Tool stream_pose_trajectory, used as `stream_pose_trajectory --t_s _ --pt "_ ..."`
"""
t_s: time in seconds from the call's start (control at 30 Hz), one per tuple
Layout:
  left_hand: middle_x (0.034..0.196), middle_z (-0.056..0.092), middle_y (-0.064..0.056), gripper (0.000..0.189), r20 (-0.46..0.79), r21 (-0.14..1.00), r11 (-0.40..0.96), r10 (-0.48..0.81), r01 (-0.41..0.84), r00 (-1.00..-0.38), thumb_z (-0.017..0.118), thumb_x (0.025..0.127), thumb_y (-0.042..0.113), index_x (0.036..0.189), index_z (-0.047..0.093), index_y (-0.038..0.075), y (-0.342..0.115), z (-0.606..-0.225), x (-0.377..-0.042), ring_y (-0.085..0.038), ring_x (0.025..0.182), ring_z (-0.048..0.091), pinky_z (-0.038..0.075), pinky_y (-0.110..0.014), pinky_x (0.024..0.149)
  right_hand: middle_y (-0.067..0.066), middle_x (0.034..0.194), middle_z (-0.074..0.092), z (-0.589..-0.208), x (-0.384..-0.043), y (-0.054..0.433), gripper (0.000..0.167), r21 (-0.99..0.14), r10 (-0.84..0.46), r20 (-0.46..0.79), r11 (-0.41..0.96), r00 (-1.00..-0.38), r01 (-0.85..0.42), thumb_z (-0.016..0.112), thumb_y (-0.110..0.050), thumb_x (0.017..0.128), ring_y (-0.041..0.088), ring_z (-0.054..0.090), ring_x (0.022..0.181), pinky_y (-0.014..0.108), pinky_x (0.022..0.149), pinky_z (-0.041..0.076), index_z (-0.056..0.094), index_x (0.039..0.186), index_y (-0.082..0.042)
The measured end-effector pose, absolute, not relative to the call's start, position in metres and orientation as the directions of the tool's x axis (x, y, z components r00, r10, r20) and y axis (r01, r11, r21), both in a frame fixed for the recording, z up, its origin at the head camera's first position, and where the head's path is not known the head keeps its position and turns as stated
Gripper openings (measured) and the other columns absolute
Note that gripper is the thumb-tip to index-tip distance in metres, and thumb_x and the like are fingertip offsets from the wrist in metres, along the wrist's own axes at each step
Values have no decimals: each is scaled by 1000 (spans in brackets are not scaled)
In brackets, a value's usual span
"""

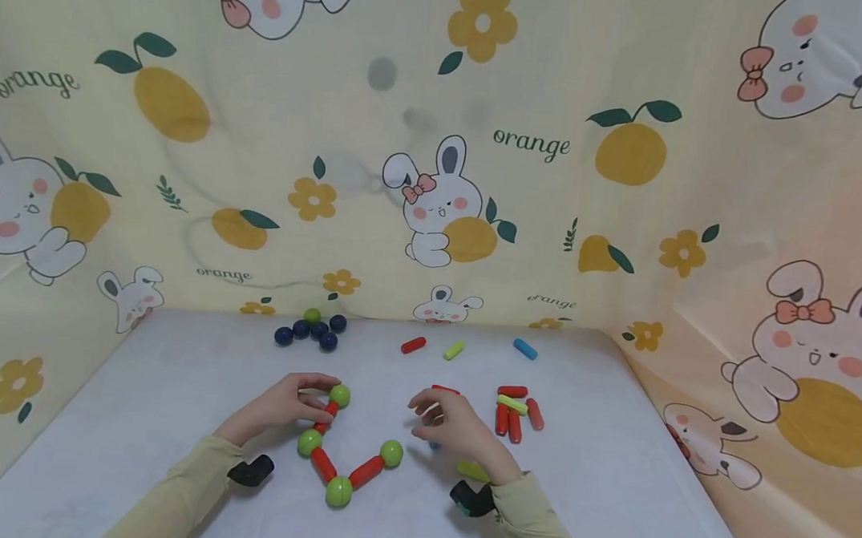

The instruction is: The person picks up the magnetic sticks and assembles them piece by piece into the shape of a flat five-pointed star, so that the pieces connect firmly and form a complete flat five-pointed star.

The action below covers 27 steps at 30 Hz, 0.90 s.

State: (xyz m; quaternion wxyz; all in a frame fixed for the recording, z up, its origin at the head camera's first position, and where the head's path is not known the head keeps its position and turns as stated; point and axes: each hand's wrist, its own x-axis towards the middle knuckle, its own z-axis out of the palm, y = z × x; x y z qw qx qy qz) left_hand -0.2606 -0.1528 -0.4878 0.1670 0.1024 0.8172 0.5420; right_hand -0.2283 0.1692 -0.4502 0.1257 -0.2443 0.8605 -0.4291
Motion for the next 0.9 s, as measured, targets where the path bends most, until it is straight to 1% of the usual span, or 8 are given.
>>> stream_pose_trajectory --t_s 0.1,0.2,0.37,0.53,0.63,0.9 --pt "124 58 -11 58 -162 923 384 354 -15 -921 81 75 8 128 58 6 -154 -489 -261 -19 87 64 54 -35 79 13 109 62 -447 -232 178 34 -784 -482 -3 545 -876 -298 71 -6 85 31 58 98 34 82 53 61 117 -2" --pt "125 58 -11 59 -158 926 378 361 -11 -919 81 75 8 129 58 6 -155 -490 -262 -19 88 64 54 -35 80 10 107 62 -448 -234 183 34 -758 -444 -37 596 -895 -264 72 -7 85 27 57 96 33 80 52 61 117 -4" --pt "126 57 -13 59 -151 932 363 367 -8 -918 81 75 8 129 57 5 -155 -491 -261 -20 89 64 54 -35 80 6 103 61 -454 -234 185 37 -721 -444 -99 649 -890 -244 74 -10 83 21 56 88 31 73 52 61 118 -8" --pt "126 57 -13 59 -154 934 356 361 -17 -920 81 75 7 129 57 6 -155 -491 -261 -21 90 64 54 -36 80 5 99 60 -459 -237 182 41 -700 -468 -111 663 -877 -266 77 -12 81 19 56 84 28 68 53 61 119 -8" --pt "126 57 -13 59 -161 935 355 359 -25 -919 81 75 8 130 57 6 -154 -490 -261 -21 90 64 54 -36 80 5 98 60 -460 -238 181 41 -691 -481 -112 666 -869 -280 77 -10 81 20 56 84 29 68 53 61 119 -7" --pt "126 57 -12 59 -170 939 341 355 -42 -919 81 75 8 129 57 7 -155 -492 -261 -20 90 64 54 -36 80 4 102 60 -460 -239 178 36 -688 -508 -110 659 -854 -304 71 0 84 23 54 92 35 76 52 63 118 -9"
